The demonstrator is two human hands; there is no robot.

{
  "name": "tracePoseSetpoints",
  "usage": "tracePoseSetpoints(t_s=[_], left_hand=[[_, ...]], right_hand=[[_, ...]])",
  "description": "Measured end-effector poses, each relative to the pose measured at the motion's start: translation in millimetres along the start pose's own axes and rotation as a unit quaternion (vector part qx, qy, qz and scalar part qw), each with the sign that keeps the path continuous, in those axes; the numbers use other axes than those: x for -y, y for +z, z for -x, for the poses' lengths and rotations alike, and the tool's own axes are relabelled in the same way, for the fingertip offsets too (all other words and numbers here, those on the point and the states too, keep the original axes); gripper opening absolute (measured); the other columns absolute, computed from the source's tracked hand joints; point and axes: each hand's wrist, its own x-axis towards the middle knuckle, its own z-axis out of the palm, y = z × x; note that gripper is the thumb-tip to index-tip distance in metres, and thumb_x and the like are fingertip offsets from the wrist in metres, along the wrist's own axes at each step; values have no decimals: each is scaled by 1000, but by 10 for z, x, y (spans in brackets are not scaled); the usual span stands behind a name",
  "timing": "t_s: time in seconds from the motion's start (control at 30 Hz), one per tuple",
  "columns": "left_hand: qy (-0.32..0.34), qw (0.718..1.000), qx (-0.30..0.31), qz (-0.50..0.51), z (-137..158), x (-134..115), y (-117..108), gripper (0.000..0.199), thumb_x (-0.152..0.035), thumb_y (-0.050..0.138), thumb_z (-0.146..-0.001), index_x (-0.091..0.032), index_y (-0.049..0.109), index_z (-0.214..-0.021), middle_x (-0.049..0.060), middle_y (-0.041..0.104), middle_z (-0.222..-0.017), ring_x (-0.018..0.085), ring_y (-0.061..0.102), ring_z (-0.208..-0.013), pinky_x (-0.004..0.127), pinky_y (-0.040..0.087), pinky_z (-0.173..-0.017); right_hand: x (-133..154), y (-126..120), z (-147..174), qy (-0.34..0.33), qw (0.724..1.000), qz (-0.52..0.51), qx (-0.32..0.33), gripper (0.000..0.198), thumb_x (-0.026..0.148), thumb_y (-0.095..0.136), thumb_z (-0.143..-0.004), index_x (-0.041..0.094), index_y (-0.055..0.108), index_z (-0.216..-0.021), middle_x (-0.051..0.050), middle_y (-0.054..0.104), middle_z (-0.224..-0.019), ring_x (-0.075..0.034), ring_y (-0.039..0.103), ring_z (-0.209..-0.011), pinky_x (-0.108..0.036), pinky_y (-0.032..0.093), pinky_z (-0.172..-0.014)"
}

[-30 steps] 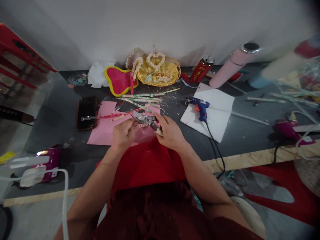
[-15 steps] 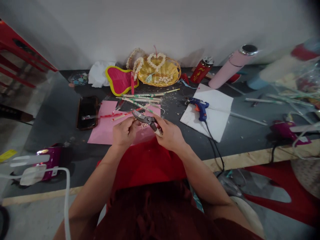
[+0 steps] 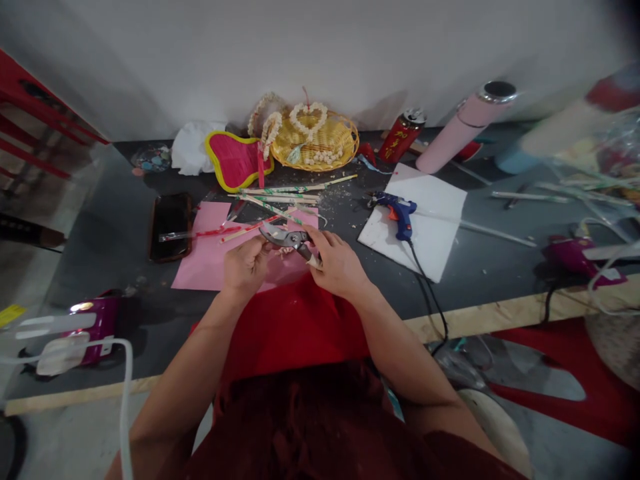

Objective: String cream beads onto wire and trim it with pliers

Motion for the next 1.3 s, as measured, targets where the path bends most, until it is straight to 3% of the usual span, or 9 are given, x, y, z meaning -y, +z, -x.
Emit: tracePoseSetpoints(t_s=[0.37,0.43,0.53,0.7,0.77,0.9,1.0,1.17,1.3], left_hand=[[-33,999,-2,-4,21,24,69,26,-31,43,-92,-18,66,-88,4,71,-81,14,64,-71,23,47,-65],[-27,1000,-13,-8,15,60,99,27,-35,47,-91,-17,62,-104,7,70,-93,17,65,-79,27,48,-71],[-7,998,-69,1,-9,71,109,46,-40,52,-87,-16,47,-127,13,62,-117,21,62,-94,34,48,-84],[22,993,-111,-32,12,-144,-3,36,-38,52,-88,-19,51,-118,13,57,-119,25,52,-113,40,43,-96],[48,994,-83,-52,79,-276,-52,29,-35,51,-88,-20,54,-113,12,59,-117,25,50,-116,41,40,-99],[128,983,98,-84,288,-464,-49,25,-30,48,-90,-21,57,-112,8,63,-111,25,54,-108,41,41,-97],[103,968,177,-147,424,-501,33,29,-35,54,-87,-19,60,-111,10,63,-110,28,53,-105,42,42,-90],[71,953,216,-199,448,-468,128,21,-34,53,-87,-19,65,-93,10,65,-99,27,55,-94,41,43,-80],[80,967,168,-174,324,-470,131,21,-32,48,-90,-19,64,-92,10,65,-95,26,55,-93,39,42,-80]], right_hand=[[11,42,16,24,1000,-8,-17,65,19,52,-76,26,36,-138,-8,62,-108,-24,59,-93,-35,47,-79],[1,62,4,38,999,-9,-32,63,21,53,-76,25,38,-137,-8,63,-106,-25,60,-92,-36,48,-78],[-51,93,-28,56,995,-36,-73,61,23,53,-77,23,39,-137,-10,62,-112,-26,60,-97,-38,49,-81],[-203,137,-107,99,968,-161,-162,58,28,54,-79,22,39,-135,-9,62,-116,-25,60,-101,-44,48,-88],[-252,136,-142,120,944,-239,-194,57,32,54,-79,20,39,-133,-7,64,-103,-22,62,-89,-43,49,-84],[-270,54,-169,132,878,-405,-220,51,38,55,-79,22,41,-126,-2,61,-89,-16,58,-70,-35,52,-68],[-216,-52,-136,138,839,-476,-227,51,44,60,-77,25,45,-121,0,59,-88,-13,56,-66,-31,50,-60],[-50,-194,-108,101,814,-514,-249,56,49,62,-77,28,43,-126,1,57,-85,-13,56,-66,-30,50,-60],[112,-266,-224,75,802,-528,-268,61,53,58,-79,30,38,-132,0,56,-86,-14,56,-67,-31,50,-61]])
